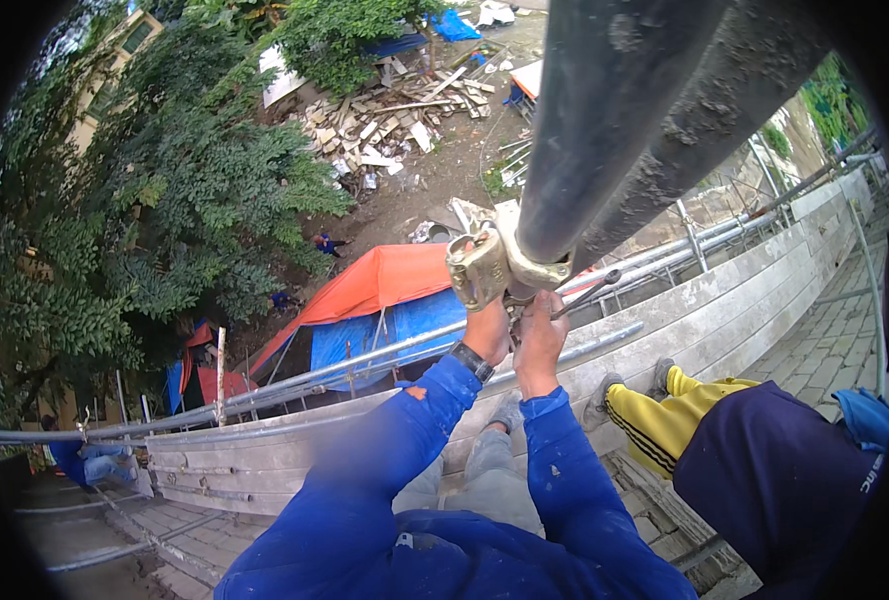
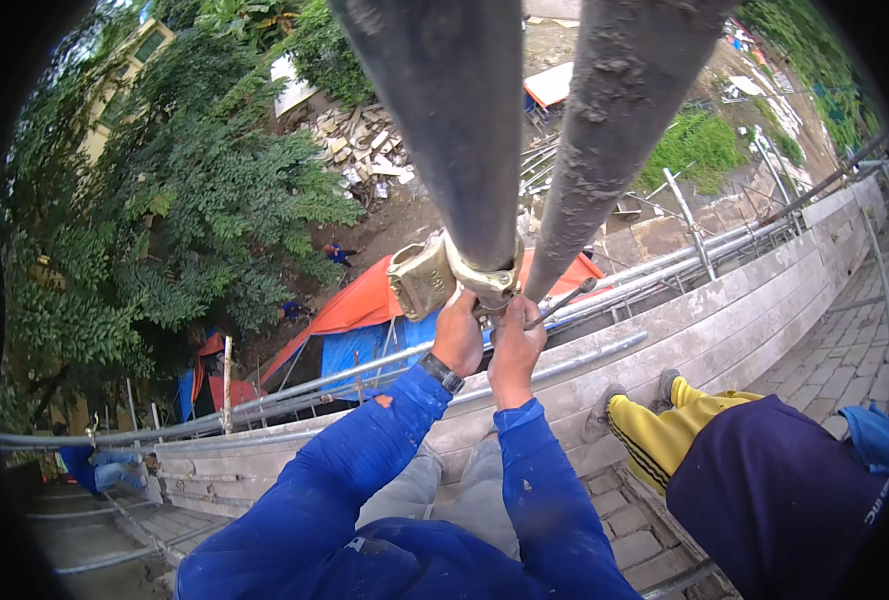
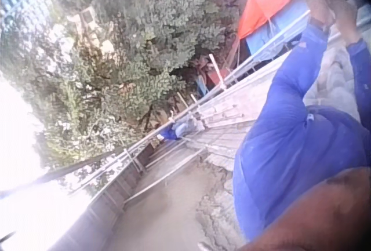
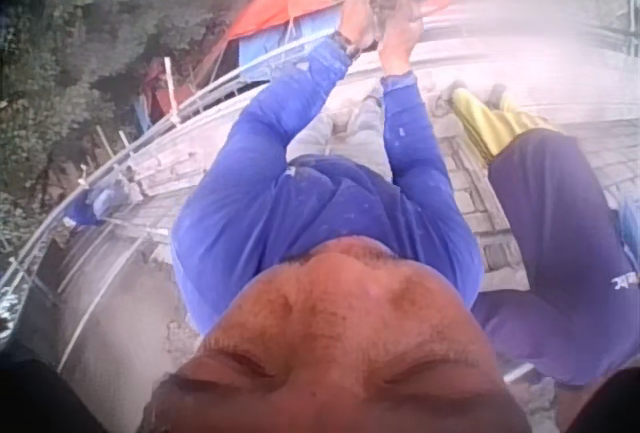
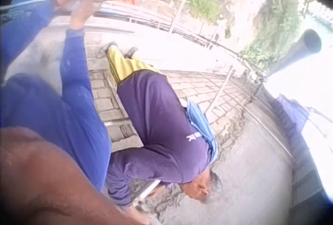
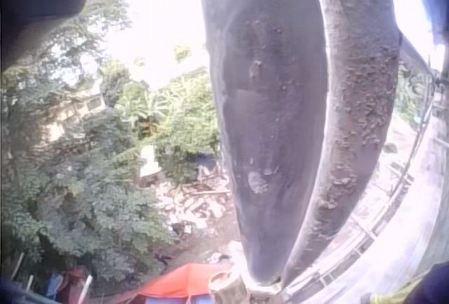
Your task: The person is assembling a metal scaffolding structure on a construction site. They lift a long metal pole, align it with a vertical support, and use a wrench to tighten a metal clamp. The person repeats this process for multiple poles, securing them to the frame.
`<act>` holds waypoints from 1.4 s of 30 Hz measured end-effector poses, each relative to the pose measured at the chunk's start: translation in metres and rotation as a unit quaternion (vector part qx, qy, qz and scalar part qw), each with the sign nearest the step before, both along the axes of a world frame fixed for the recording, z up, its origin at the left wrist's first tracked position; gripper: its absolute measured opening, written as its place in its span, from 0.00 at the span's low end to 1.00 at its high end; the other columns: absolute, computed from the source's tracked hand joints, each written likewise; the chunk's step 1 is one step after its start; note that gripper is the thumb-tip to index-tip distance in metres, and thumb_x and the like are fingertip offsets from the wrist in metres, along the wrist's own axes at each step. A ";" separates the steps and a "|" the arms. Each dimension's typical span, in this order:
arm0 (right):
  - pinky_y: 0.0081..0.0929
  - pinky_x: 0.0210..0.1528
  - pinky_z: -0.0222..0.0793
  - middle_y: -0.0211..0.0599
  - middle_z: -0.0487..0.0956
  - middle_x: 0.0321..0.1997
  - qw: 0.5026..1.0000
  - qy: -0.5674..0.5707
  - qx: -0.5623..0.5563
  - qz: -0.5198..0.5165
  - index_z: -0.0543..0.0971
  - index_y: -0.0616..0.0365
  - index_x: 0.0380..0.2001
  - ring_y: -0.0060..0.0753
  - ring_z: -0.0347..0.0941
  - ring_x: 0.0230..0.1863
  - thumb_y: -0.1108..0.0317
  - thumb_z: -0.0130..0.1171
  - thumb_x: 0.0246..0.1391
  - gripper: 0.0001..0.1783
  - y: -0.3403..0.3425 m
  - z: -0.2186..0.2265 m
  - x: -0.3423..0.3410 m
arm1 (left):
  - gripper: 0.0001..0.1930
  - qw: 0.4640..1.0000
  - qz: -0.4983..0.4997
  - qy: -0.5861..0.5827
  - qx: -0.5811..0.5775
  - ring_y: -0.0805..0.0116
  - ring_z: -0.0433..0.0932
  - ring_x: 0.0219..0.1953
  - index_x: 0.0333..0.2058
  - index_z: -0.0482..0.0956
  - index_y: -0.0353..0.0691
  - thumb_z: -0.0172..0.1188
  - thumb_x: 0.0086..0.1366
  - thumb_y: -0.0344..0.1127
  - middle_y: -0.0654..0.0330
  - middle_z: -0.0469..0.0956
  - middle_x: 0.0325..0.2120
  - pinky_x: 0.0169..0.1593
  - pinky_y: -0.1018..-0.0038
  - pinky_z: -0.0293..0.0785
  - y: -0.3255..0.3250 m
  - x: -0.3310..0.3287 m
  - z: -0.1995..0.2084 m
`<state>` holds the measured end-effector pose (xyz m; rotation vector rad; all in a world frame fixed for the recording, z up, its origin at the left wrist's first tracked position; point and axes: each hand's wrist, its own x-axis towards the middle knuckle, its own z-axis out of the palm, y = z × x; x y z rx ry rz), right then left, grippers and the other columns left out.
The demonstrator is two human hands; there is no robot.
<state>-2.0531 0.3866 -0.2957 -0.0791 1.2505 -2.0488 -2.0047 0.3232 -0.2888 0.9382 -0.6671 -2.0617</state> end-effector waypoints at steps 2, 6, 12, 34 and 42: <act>0.16 0.21 0.50 0.19 0.67 0.25 1.000 -0.007 -0.003 -0.008 0.75 0.56 0.41 0.12 0.59 0.21 0.52 0.59 0.67 0.17 -0.004 -0.006 0.000 | 0.19 0.999 -0.022 -0.041 -0.024 0.69 0.77 0.51 0.54 0.76 0.32 0.46 0.78 0.42 0.57 0.80 0.49 0.57 0.69 0.70 -0.003 0.004 -0.020; 0.17 0.22 0.54 0.20 0.68 0.26 0.999 0.011 0.041 -0.001 0.75 0.53 0.42 0.12 0.59 0.21 0.51 0.57 0.68 0.16 -0.001 -0.004 0.001 | 0.21 0.998 -0.069 -0.010 0.001 0.70 0.75 0.51 0.58 0.72 0.34 0.50 0.76 0.43 0.56 0.77 0.52 0.53 0.68 0.74 -0.005 0.002 -0.039; 0.17 0.26 0.54 0.24 0.71 0.30 0.998 0.012 0.053 0.019 0.74 0.57 0.50 0.12 0.57 0.24 0.53 0.52 0.72 0.18 0.001 -0.004 -0.004 | 0.24 0.996 -0.059 0.007 -0.072 0.68 0.73 0.54 0.62 0.66 0.36 0.45 0.77 0.47 0.57 0.76 0.53 0.60 0.71 0.66 -0.013 0.002 -0.041; 0.18 0.25 0.57 0.20 0.71 0.28 0.999 -0.015 -0.031 0.021 0.74 0.51 0.42 0.12 0.61 0.23 0.56 0.61 0.66 0.12 0.000 -0.003 -0.015 | 0.19 0.999 -0.029 0.015 -0.030 0.69 0.77 0.54 0.61 0.71 0.46 0.51 0.77 0.46 0.64 0.78 0.53 0.57 0.65 0.72 -0.014 -0.001 0.018; 0.16 0.22 0.52 0.24 0.72 0.28 0.999 0.007 -0.030 0.018 0.75 0.62 0.45 0.11 0.61 0.24 0.51 0.62 0.65 0.22 0.000 0.017 -0.012 | 0.16 0.997 -0.072 -0.013 -0.013 0.70 0.78 0.49 0.52 0.76 0.42 0.49 0.75 0.45 0.63 0.81 0.46 0.54 0.68 0.70 -0.018 0.004 0.031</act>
